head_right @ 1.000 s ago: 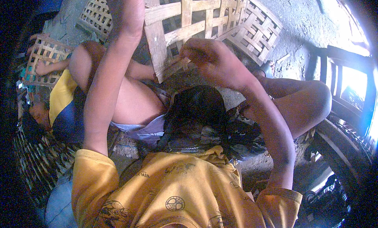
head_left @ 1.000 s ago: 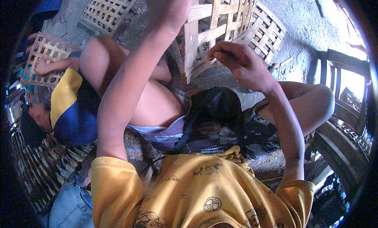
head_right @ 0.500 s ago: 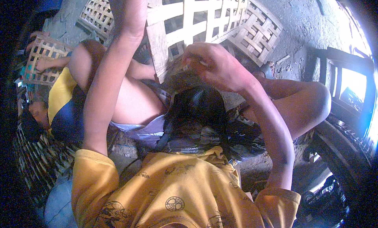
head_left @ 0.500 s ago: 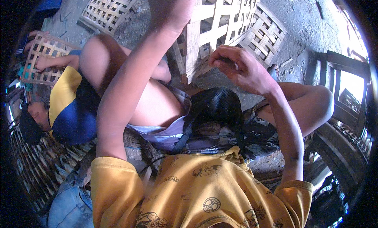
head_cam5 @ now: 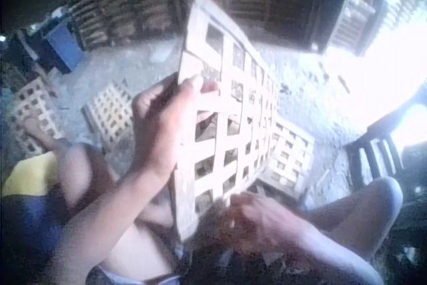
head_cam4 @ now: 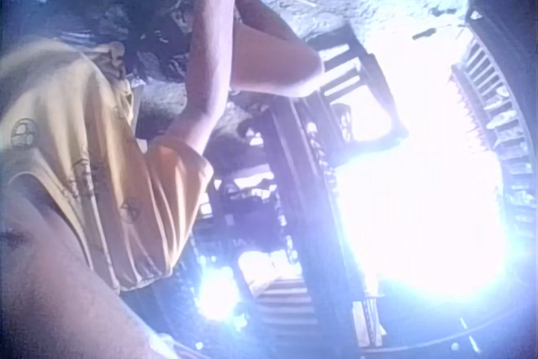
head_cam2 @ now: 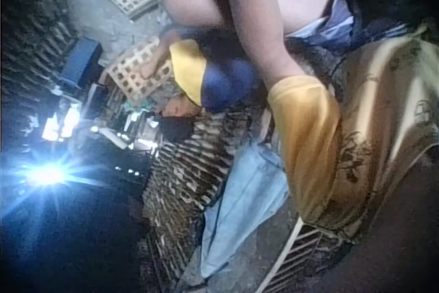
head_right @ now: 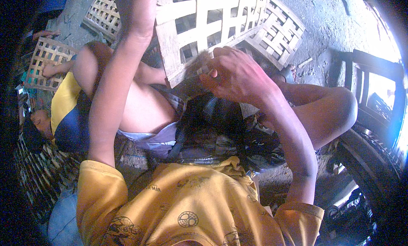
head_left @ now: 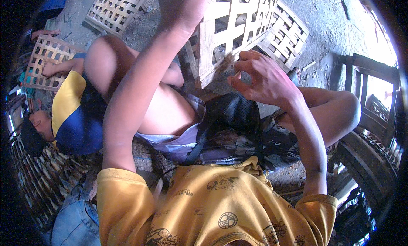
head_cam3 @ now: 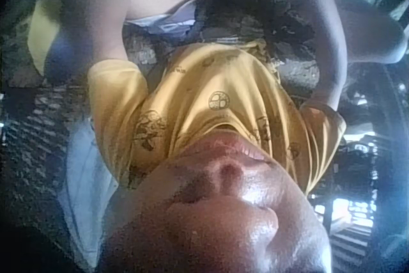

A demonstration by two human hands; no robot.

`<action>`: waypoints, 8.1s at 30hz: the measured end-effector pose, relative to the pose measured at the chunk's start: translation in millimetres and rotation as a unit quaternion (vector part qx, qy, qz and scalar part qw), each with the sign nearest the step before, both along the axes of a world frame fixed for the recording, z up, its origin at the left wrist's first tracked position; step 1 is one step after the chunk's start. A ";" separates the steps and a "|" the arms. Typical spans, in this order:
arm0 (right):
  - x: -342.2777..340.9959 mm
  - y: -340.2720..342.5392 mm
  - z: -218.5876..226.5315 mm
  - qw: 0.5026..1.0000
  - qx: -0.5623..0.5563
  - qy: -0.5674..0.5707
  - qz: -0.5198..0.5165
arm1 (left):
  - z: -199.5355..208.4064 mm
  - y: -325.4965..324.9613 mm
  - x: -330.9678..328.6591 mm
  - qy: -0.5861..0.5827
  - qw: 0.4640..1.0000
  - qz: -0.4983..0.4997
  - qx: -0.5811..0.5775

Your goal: The person sits on the floor and assembles a wooden lattice panel by hand, inserting thin wooden strips into the grid frame. The person repeatedly adjusts and presses the strips into place while handling the lattice with both hands.

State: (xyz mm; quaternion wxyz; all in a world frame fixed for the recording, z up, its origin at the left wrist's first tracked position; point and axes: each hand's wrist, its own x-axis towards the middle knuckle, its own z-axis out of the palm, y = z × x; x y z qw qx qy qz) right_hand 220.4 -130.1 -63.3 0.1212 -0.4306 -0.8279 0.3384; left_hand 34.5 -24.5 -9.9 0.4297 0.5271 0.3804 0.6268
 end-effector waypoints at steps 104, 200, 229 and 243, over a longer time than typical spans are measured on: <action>-18.2 7.4 -13.9 0.981 0.192 -0.033 -0.002 | -13.5 0.0 -7.3 0.002 0.997 -0.059 0.048; -18.2 2.7 -14.6 0.988 0.152 0.037 0.022 | -16.5 -14.8 -1.8 -0.025 0.994 -0.066 0.079; -23.1 -1.9 -31.2 0.959 -0.197 0.116 -0.167 | -22.7 -18.1 3.0 -0.051 0.990 -0.090 0.100; -16.5 -4.7 -32.6 0.935 -0.247 0.209 -0.144 | -16.9 -12.7 -2.8 -0.012 0.999 -0.030 0.042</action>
